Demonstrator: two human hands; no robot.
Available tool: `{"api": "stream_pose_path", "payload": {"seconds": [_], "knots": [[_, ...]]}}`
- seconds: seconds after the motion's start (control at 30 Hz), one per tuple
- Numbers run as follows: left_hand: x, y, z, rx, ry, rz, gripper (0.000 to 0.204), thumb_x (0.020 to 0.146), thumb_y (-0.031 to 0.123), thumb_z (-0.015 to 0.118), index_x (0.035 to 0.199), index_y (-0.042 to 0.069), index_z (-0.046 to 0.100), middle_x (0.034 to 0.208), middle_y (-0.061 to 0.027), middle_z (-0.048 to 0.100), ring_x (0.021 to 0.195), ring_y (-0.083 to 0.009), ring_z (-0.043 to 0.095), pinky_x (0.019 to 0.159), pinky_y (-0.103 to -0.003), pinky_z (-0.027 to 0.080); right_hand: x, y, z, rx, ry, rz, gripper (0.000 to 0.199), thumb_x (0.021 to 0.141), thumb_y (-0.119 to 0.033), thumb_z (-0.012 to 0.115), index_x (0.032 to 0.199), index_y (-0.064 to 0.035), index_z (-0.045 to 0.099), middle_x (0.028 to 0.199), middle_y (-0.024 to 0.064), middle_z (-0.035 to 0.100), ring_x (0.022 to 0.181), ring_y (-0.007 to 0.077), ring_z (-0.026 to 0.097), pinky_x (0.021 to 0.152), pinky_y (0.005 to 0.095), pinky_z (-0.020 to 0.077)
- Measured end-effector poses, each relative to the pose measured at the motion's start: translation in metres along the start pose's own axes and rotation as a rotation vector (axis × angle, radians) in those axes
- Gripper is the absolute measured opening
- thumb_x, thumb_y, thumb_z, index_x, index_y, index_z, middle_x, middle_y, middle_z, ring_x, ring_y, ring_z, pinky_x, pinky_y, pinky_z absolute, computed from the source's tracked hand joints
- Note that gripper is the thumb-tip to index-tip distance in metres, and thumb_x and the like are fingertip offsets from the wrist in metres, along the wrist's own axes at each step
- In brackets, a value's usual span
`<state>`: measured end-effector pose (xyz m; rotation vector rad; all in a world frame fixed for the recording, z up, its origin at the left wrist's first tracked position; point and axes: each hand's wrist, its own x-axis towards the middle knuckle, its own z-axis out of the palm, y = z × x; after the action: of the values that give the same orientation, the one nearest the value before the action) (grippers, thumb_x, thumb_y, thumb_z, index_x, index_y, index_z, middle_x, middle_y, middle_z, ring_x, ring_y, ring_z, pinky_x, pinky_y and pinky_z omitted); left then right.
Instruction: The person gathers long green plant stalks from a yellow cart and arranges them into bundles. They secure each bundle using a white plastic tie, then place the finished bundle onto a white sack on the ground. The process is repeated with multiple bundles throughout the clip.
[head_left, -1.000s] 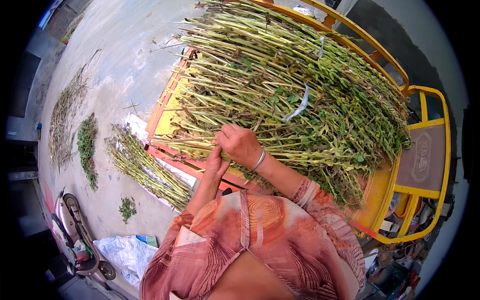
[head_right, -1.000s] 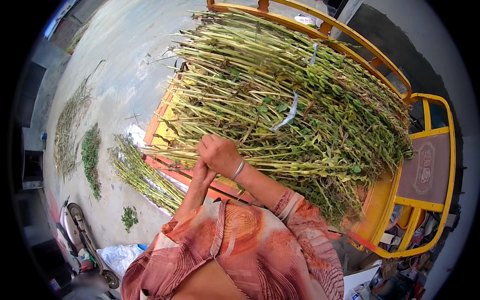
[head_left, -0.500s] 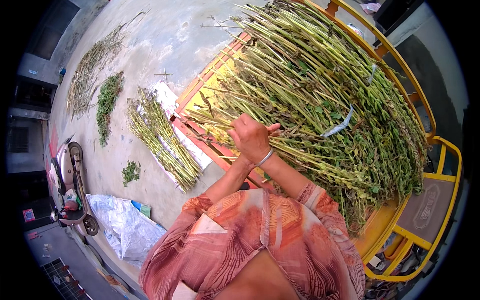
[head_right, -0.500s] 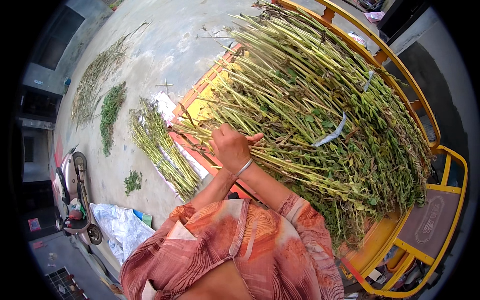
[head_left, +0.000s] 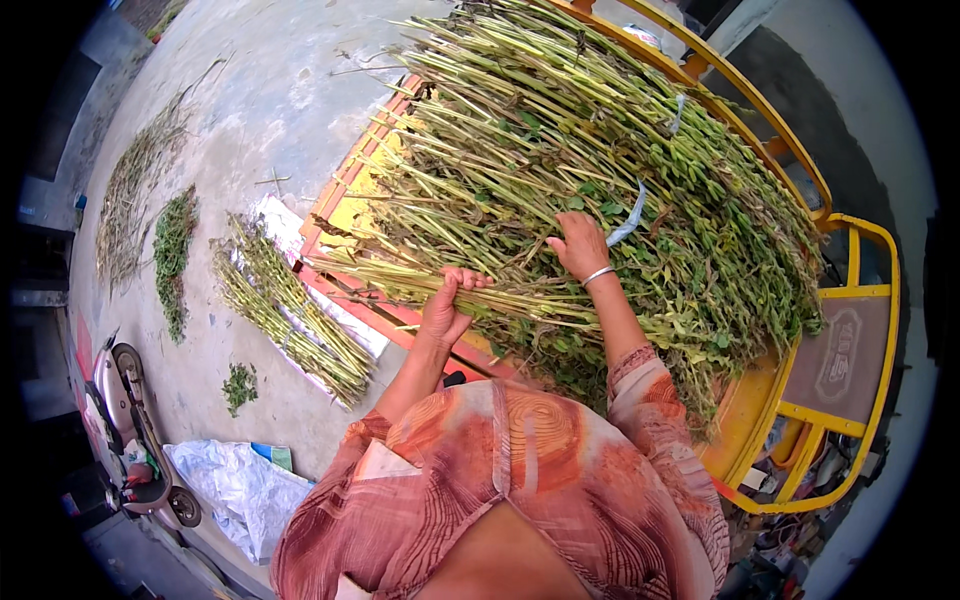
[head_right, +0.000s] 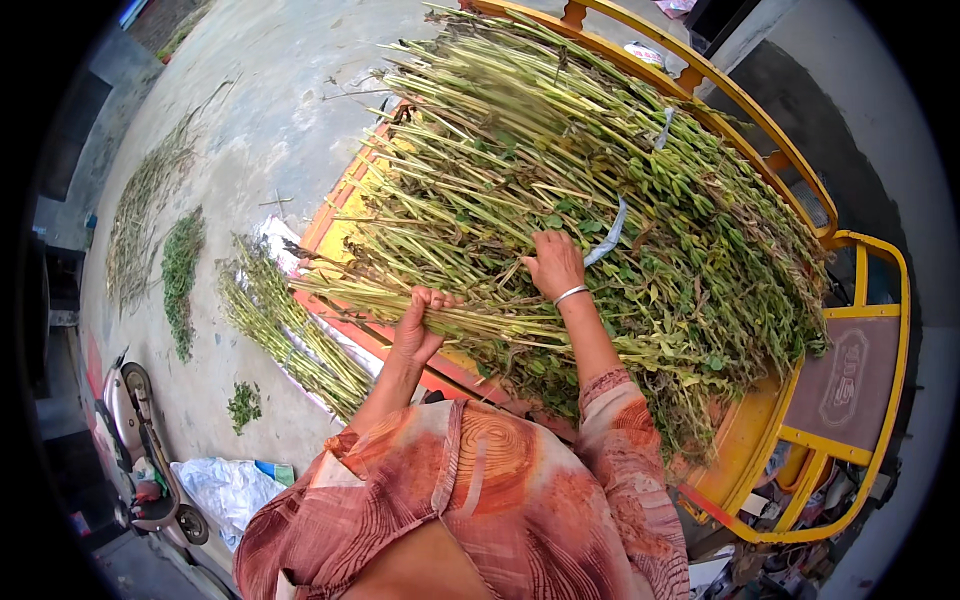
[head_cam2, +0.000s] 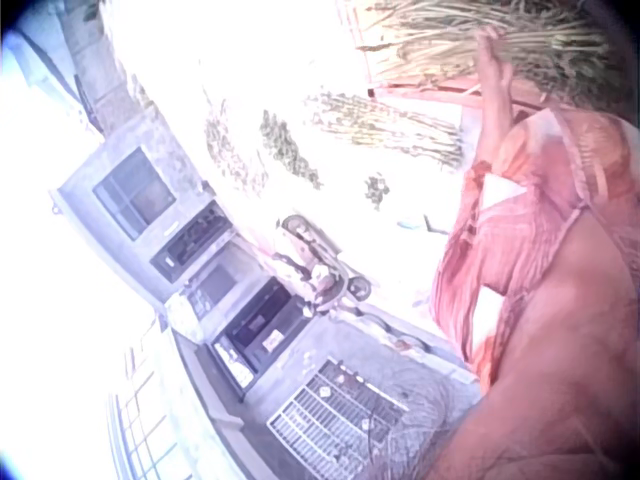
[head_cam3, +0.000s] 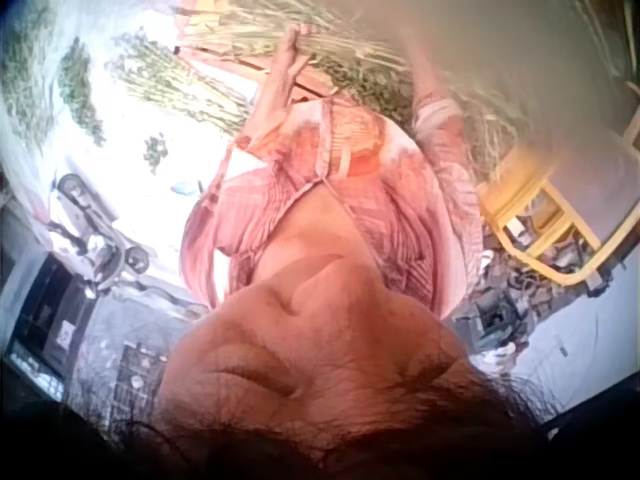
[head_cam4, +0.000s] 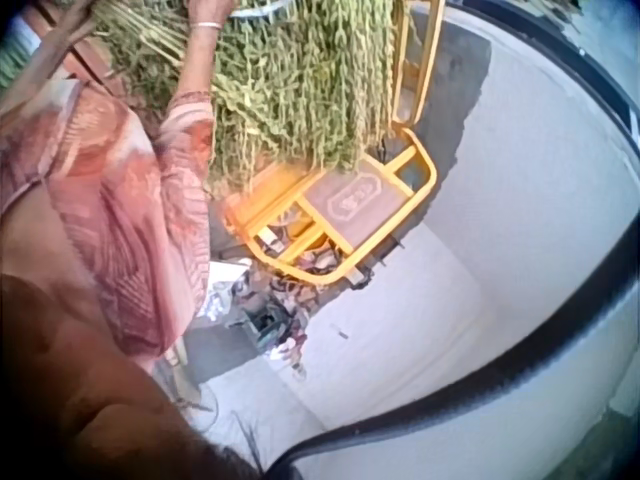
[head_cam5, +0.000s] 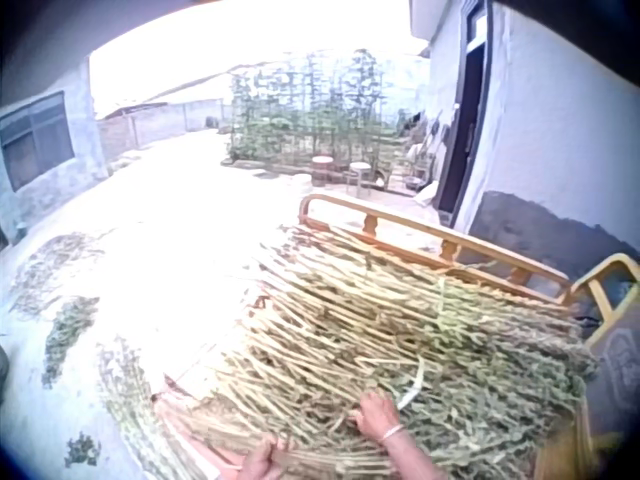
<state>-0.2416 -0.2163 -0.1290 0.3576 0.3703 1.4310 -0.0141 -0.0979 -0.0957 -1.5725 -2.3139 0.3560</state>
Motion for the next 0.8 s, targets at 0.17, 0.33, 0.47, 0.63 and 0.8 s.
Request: {"api": "stream_pose_path", "payload": {"seconds": [0.17,0.33,0.47,0.63,0.8], "knots": [[0.014,-0.001,0.002,-0.181,0.233,-0.069,0.020,0.089,0.026,0.064,0.083,0.011,0.053,0.079,-0.0009,0.054,0.082,-0.0194,0.051,0.095,-0.040,0.041,-0.012,0.017,0.030,-0.069,-0.058,0.134,0.019,0.084,-0.020,0.065,0.099,-0.0082,0.064,0.094,0.0084,0.060,0.087,0.0293,0.057,0.074,0.0418,0.0381],[0.007,0.000,0.000,-0.166,0.249,-0.083,0.019,0.089,0.024,0.064,0.083,0.010,0.053,0.079,-0.0017,0.053,0.081,-0.0187,0.050,0.089,-0.038,0.043,-0.021,-0.022,-0.009,-0.004,0.114,-0.048,0.010,0.085,-0.017,0.063,0.091,-0.0087,0.064,0.084,0.0064,0.059,0.080,0.0266,0.056,0.071,0.0393,0.0338],[0.006,-0.003,0.002,-0.130,0.242,-0.119,0.012,0.090,0.019,0.064,0.093,0.010,0.056,0.088,-0.0029,0.056,0.084,-0.0176,0.052,0.087,-0.035,0.045,-0.017,-0.096,-0.042,0.433,0.322,-0.260,0.009,0.085,-0.008,0.062,0.093,-0.0033,0.062,0.080,0.0091,0.057,0.070,0.0293,0.058,0.061,0.0395,0.0426],[0.005,0.004,0.019,-0.040,0.264,-0.196,0.031,0.090,0.011,0.061,0.119,0.005,0.053,0.114,-0.0062,0.059,0.106,-0.0193,0.058,0.094,-0.034,0.048,0.004,-0.167,-0.031,0.615,0.287,-0.250,0.016,0.078,-0.004,0.065,0.093,-0.0010,0.061,0.081,0.0124,0.056,0.072,0.0313,0.058,0.062,0.0392,0.0463],[-0.010,-0.006,-0.002,0.054,0.324,-0.187,0.028,0.092,0.011,0.058,0.119,0.005,0.053,0.114,-0.0057,0.059,0.106,-0.0187,0.058,0.094,-0.034,0.048,0.012,-0.184,-0.014,0.535,0.158,-0.291,0.029,0.075,-0.010,0.069,0.101,-0.0024,0.060,0.093,0.0119,0.055,0.092,0.0312,0.055,0.078,0.0410,0.0442]]}}
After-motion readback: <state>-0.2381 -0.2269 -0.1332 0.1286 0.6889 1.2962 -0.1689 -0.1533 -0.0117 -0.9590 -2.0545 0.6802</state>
